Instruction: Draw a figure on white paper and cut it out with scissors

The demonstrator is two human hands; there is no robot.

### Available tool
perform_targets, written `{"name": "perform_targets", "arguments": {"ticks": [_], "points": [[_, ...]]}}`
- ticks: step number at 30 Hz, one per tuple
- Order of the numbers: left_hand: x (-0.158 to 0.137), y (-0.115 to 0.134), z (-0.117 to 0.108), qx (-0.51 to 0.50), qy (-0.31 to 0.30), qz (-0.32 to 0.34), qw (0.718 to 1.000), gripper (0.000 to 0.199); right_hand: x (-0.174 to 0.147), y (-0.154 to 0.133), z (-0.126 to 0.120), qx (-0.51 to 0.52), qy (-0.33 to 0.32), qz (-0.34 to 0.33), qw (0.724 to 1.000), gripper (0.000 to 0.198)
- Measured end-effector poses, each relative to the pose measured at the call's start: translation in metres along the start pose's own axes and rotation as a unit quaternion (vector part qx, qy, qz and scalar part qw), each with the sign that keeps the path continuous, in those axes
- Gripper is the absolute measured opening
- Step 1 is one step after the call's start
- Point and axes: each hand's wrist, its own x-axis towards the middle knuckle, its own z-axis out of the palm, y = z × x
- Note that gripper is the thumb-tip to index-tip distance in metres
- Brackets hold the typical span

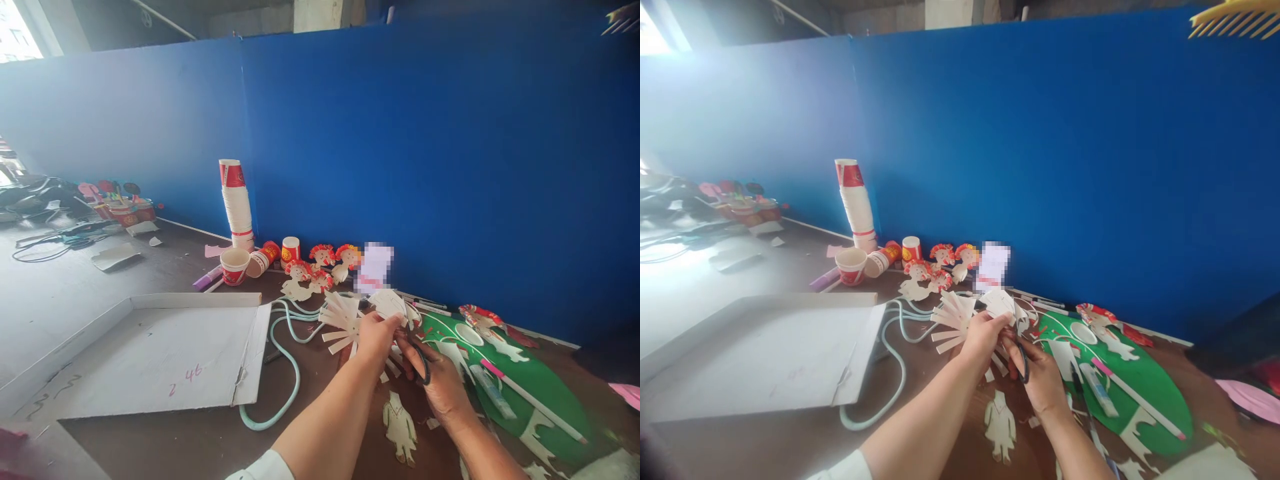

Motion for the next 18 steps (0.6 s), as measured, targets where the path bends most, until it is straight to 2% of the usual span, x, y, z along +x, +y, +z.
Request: {"name": "perform_targets", "arguments": {"ticks": [18], "points": [[-0.0091,0.01,0.0023,-0.014,0.009,-0.015,1.0,0.017,0.002,0.0052,-0.0015,0.004,-0.009,-0.008,1.0,0.03]]}}
